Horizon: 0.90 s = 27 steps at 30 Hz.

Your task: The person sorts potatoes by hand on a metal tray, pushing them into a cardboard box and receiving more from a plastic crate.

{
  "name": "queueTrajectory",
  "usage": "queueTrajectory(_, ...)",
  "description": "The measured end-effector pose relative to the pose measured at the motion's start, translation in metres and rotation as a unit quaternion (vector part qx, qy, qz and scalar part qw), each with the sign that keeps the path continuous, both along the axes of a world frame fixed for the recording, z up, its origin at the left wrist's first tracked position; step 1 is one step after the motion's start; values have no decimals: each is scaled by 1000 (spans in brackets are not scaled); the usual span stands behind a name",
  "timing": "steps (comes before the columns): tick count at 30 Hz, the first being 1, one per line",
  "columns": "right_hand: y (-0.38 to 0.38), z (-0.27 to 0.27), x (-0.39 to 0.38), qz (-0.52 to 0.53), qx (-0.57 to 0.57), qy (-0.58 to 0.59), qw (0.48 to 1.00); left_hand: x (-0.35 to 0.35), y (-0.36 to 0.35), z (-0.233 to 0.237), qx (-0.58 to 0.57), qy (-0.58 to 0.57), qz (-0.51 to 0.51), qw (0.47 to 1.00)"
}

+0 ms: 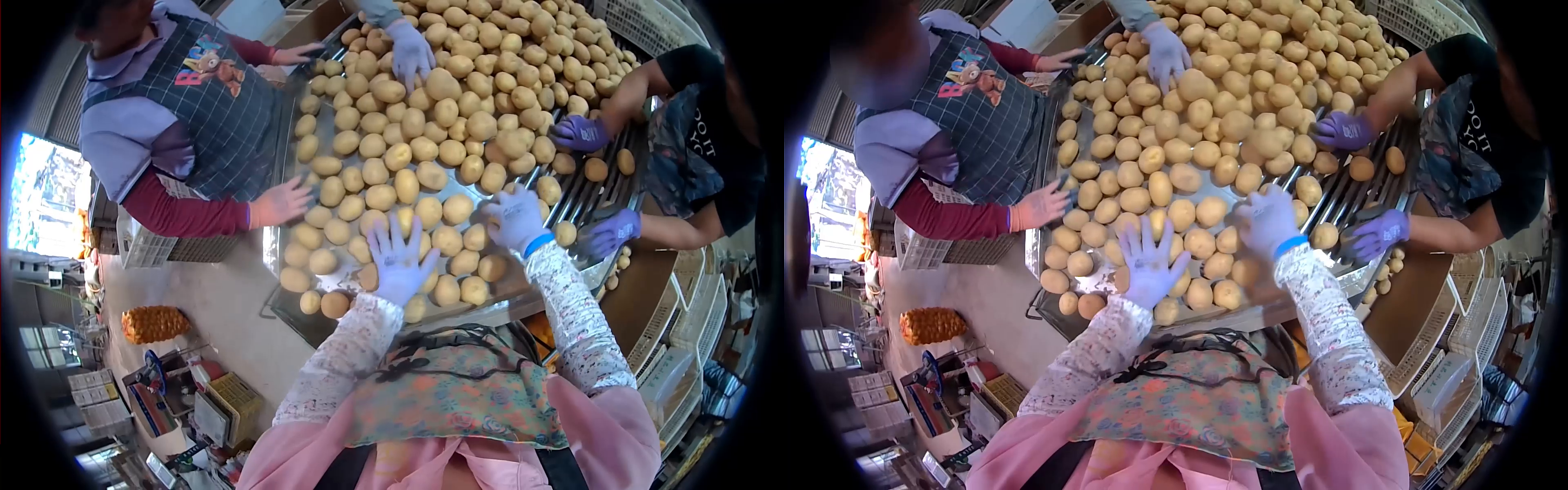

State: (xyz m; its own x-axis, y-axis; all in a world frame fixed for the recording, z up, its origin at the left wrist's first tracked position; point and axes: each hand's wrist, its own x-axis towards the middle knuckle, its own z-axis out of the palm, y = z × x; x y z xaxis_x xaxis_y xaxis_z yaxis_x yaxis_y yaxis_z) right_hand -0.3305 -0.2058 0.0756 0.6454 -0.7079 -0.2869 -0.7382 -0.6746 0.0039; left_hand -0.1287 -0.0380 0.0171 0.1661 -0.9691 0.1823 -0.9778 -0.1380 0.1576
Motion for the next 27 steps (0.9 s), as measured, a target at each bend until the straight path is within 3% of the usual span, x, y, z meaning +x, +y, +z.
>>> queueTrajectory(1,9,-14,-8,24,-21,-66,997,5,11,-3,-2,2,2,1000)
queueTrajectory(2,17,-28,-16,24,-21,-63,997,19,29,-7,-7,101,-34,994)
queueTrajectory(3,26,-38,-25,48,-33,-190,980,32,47,-10,-12,200,-74,977)
queueTrajectory(4,36,-47,-37,70,-45,-313,946,40,66,-2,24,132,-69,989)
queueTrajectory(7,73,-58,-46,111,-56,-295,947,70,132,8,73,-7,-49,996)
queueTrajectory(8,78,-52,-39,106,-56,-297,947,79,146,9,75,-10,-53,996)
queueTrajectory(10,90,-37,-19,138,-5,-212,967,95,165,7,86,45,45,994)
queueTrajectory(11,90,-54,-4,187,6,-264,946,107,164,4,83,44,40,995)
queueTrajectory(13,95,-61,34,251,28,-301,920,124,162,-5,24,28,164,986)
queueTrajectory(16,95,-66,85,283,11,-328,901,131,110,-24,-17,31,170,985)
queueTrajectory(18,79,-70,95,302,-17,-364,881,100,64,-27,82,-24,218,972)
queueTrajectory(20,48,-56,93,281,170,-311,892,90,48,-60,39,-3,175,984)
queueTrajectory(21,31,-26,79,207,152,-369,893,76,52,-45,39,-1,184,982)
queueTrajectory(22,15,-2,57,133,138,-423,886,59,63,-14,39,30,81,996)
queueTrajectory(23,3,-7,40,85,39,-548,831,51,74,3,39,59,-25,997)
queueTrajectory(24,-9,0,16,65,-147,-501,850,57,85,3,41,57,-18,997)
queueTrajectory(25,-34,-23,-12,-81,-113,-462,876,69,95,3,70,31,-43,996)
queueTrajectory(26,-43,-37,-43,-142,-216,-311,914,83,103,2,102,6,-70,992)
queueTrajectory(27,-46,-53,-58,-256,-177,-225,923,101,100,-20,42,14,-3,999)
